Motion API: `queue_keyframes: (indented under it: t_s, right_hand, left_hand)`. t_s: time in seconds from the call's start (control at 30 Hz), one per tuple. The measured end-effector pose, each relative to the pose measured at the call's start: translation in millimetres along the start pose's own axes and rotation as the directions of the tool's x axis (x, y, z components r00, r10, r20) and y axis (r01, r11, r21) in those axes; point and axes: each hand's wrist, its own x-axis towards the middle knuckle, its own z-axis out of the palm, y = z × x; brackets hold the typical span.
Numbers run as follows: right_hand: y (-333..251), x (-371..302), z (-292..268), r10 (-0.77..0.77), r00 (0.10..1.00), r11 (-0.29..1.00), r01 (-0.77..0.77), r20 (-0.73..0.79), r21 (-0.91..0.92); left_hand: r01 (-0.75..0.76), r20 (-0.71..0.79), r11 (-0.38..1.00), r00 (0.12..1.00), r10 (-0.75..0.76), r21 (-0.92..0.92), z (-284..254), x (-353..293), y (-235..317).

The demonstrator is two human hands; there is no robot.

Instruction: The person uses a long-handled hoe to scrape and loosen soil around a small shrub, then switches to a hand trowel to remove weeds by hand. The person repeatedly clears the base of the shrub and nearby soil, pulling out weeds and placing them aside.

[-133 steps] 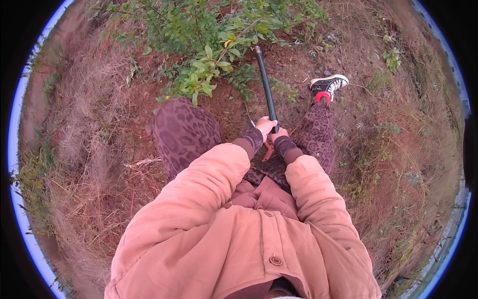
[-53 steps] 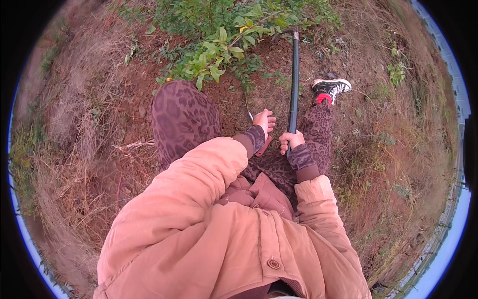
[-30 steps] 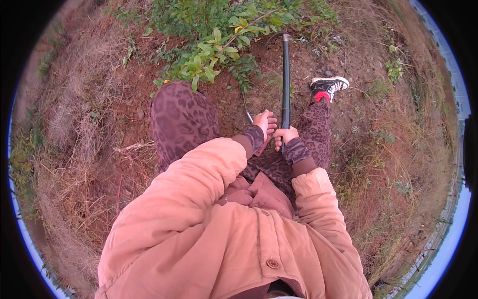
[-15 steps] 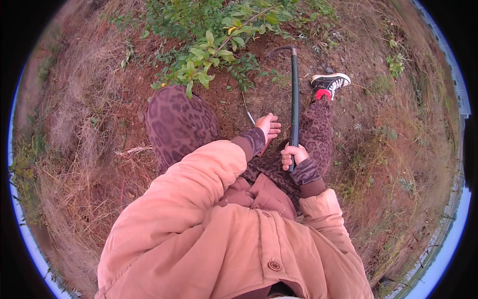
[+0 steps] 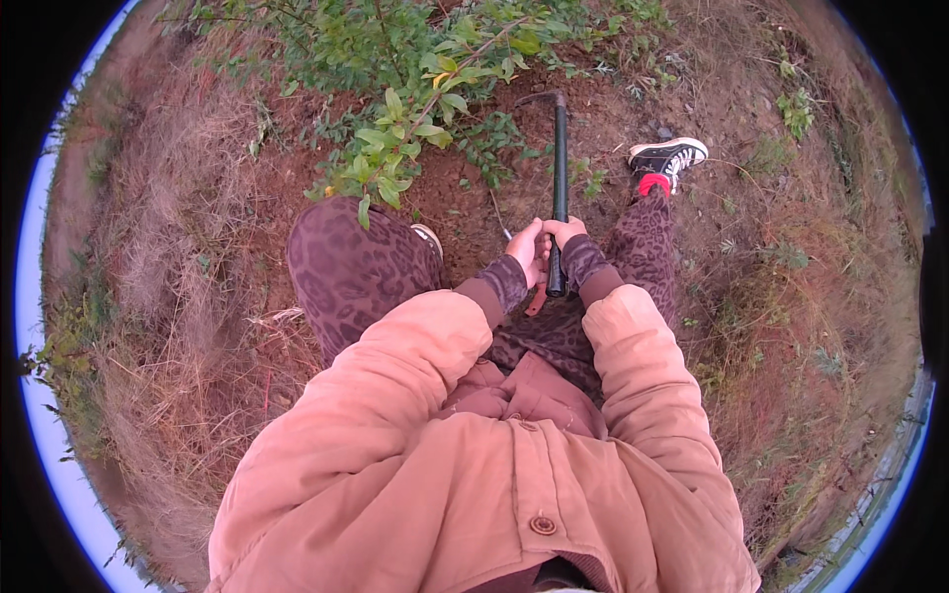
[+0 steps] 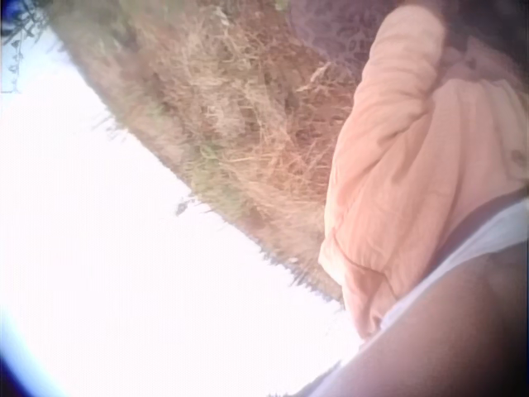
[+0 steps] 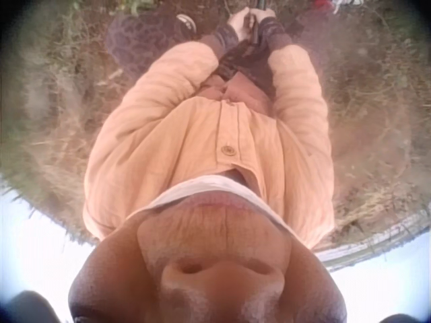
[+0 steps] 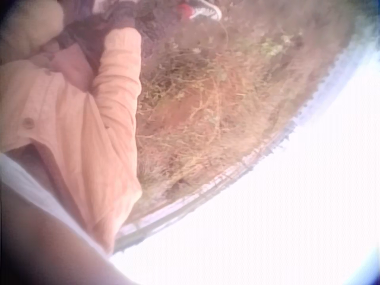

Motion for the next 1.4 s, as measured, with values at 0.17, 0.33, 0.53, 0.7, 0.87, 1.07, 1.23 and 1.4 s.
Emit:
queue_keyframes:
  t_s: [0.17, 0.33, 0.53, 0.7, 0.87, 1.07, 1.23, 1.4]
  right_hand:
    - [22, 16, 29, -0.122, 0.966, 0.858, -0.012, -0.227, -0.514]
    - [-8, 34, 49, 0.026, 0.999, 0.984, -0.029, 0.020, 0.175]
    - [-50, 47, 112, 0.042, 0.994, 0.915, -0.080, 0.104, 0.396]
    - [-67, 49, 168, 0.004, 0.955, 0.743, -0.201, 0.297, 0.638]
    - [-79, 69, 204, 0.016, 0.962, 0.643, -0.218, 0.272, 0.735]
    - [-53, 99, 212, 0.153, 0.982, 0.739, -0.190, 0.113, 0.646]
    - [-15, 119, 232, 0.237, 0.970, 0.812, -0.228, 0.053, 0.537]
    - [9, 149, 261, 0.294, 0.956, 0.869, -0.267, -0.002, 0.416]
  left_hand:
    - [-0.125, -0.002, 0.992, 0.992, 0.125, 0.035, -7, -10, -1]
    - [0.058, -0.052, 0.856, 0.998, -0.036, 0.515, -22, -24, 21]
    - [0.073, -0.108, 0.592, 0.994, 0.025, 0.802, -29, -66, 109]
    - [0.217, -0.155, 0.456, 0.973, -0.168, 0.863, -64, -88, 205]
    - [0.104, 0.007, 0.372, 0.958, -0.286, 0.922, -113, -77, 272]
    - [-0.091, 0.082, 0.167, 0.995, 0.059, 0.982, -206, -46, 254]
    - [-0.251, 0.241, 0.052, 0.959, 0.148, 0.967, -247, -32, 229]
    - [-0.289, 0.288, -0.039, 0.917, 0.277, 0.957, -261, -50, 235]
